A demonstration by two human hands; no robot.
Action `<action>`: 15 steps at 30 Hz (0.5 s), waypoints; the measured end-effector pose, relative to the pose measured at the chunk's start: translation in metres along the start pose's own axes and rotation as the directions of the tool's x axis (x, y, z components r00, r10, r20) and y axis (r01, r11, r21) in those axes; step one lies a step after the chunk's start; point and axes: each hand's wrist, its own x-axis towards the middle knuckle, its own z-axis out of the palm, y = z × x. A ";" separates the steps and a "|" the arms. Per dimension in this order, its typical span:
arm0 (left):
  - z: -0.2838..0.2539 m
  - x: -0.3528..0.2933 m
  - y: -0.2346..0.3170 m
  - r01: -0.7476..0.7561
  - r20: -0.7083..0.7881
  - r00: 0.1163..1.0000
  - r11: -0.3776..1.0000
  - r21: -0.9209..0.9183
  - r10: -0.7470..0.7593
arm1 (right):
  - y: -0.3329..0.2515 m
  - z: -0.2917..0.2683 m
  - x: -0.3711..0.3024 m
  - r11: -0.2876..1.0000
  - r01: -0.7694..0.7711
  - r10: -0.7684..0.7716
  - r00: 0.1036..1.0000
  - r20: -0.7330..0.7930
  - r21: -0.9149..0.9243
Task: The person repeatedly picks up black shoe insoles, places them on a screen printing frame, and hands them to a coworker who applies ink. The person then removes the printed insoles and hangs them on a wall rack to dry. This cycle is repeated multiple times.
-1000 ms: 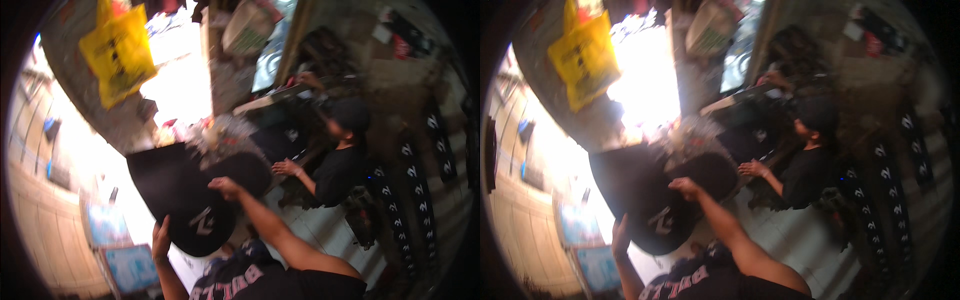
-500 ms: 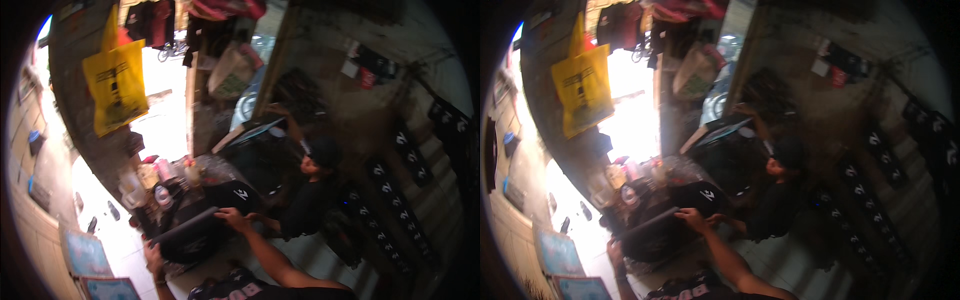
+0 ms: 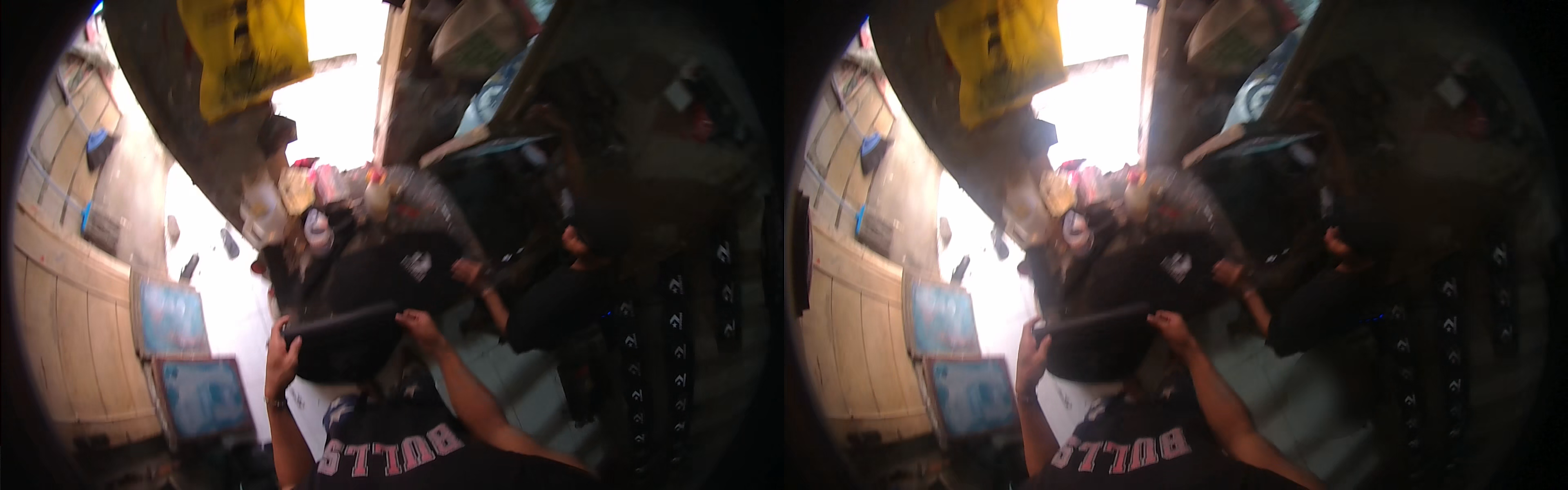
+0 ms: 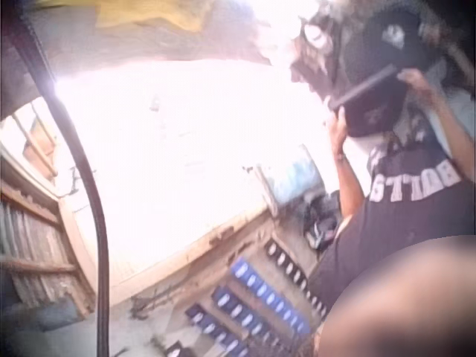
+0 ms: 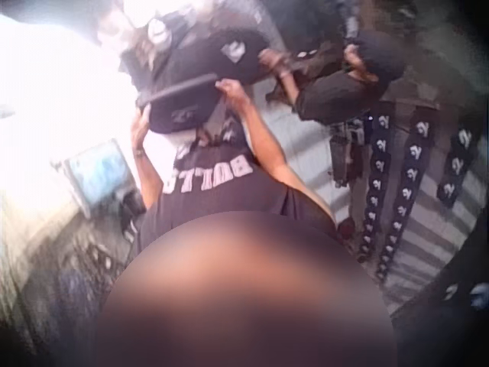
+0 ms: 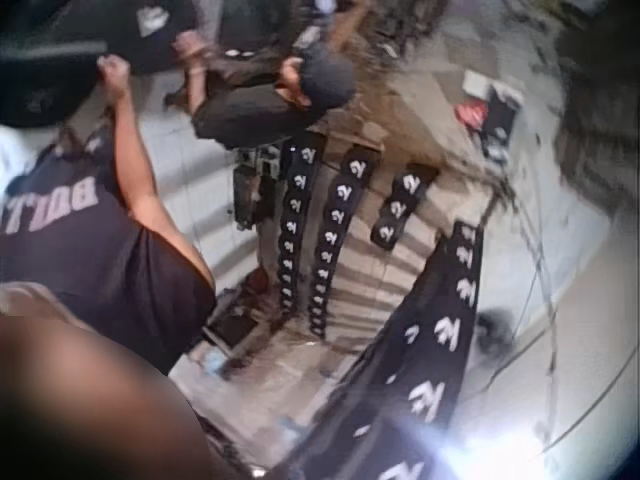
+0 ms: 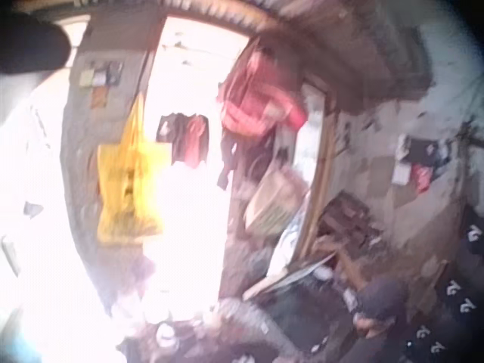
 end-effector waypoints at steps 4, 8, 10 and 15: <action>-0.012 -0.025 -0.001 0.150 -0.026 0.988 0.988 0.019 -0.150 | 0.029 -0.006 0.022 0.948 -0.310 0.313 0.949 0.038 -0.067; -0.020 -0.042 0.001 0.311 -0.189 0.932 0.950 -0.023 -0.309 | 0.049 -0.021 0.056 0.691 -0.157 0.039 0.983 -0.181 -0.706; -0.021 -0.049 0.001 0.279 -0.270 0.917 0.956 -0.087 -0.293 | 0.041 -0.041 0.084 0.632 -0.129 0.007 0.987 -0.162 -0.764; -0.017 -0.056 -0.007 0.312 -0.433 0.843 0.946 -0.092 -0.320 | 0.031 -0.091 0.128 0.317 -0.297 -0.023 0.947 -0.321 -0.901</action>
